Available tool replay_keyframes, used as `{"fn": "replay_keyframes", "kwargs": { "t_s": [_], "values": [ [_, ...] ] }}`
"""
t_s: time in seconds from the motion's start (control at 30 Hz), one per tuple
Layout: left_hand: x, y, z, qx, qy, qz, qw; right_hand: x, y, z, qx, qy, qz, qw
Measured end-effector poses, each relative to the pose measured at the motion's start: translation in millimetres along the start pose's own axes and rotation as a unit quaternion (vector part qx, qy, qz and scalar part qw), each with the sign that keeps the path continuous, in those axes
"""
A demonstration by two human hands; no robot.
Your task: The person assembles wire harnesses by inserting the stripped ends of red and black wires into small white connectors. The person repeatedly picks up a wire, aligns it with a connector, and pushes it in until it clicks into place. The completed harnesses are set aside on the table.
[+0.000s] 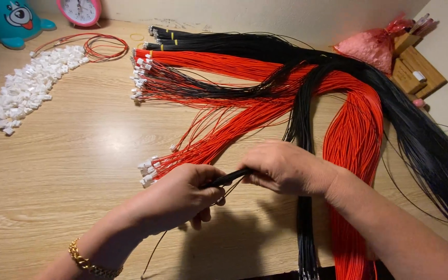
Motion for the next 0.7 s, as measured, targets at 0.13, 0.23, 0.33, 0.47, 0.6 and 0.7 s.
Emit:
{"fn": "replay_keyframes", "kwargs": {
  "t_s": [0.13, 0.23, 0.33, 0.47, 0.6, 0.7],
  "values": [
    [5.5, 7.3, 2.1, 0.043, -0.006, 0.017, 0.999, -16.1, 0.0, 5.6, -0.054, -0.007, -0.004, 0.999],
    [6.6, 19.1, 10.0, 0.102, -0.060, 0.018, 0.993, -18.0, 7.4, -5.4, -0.117, -0.063, -0.021, 0.991],
    [10.2, 27.5, 20.7, 0.179, -0.080, 0.065, 0.978, -16.0, 16.2, -10.1, -0.114, -0.098, -0.041, 0.988],
    [0.3, 29.1, 33.4, 0.192, -0.108, 0.033, 0.975, -18.6, 22.5, -5.0, -0.081, -0.129, -0.056, 0.987],
    [-13.8, 23.6, 40.3, 0.221, -0.167, 0.046, 0.960, -17.8, 26.9, 1.7, -0.051, -0.100, -0.084, 0.990],
    [-21.4, 20.2, 46.6, 0.261, -0.148, 0.046, 0.953, -15.4, 26.8, -0.1, -0.047, -0.134, -0.079, 0.987]
  ]
}}
Point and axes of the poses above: each hand's wrist, its own x-axis away from the middle knuckle, its own y-axis out of the back of the hand, z = x × y, the point moved 4 cm from there along -x, towards the middle knuckle, and after that the axes turned 5 degrees about y, right-handed, at the moved point
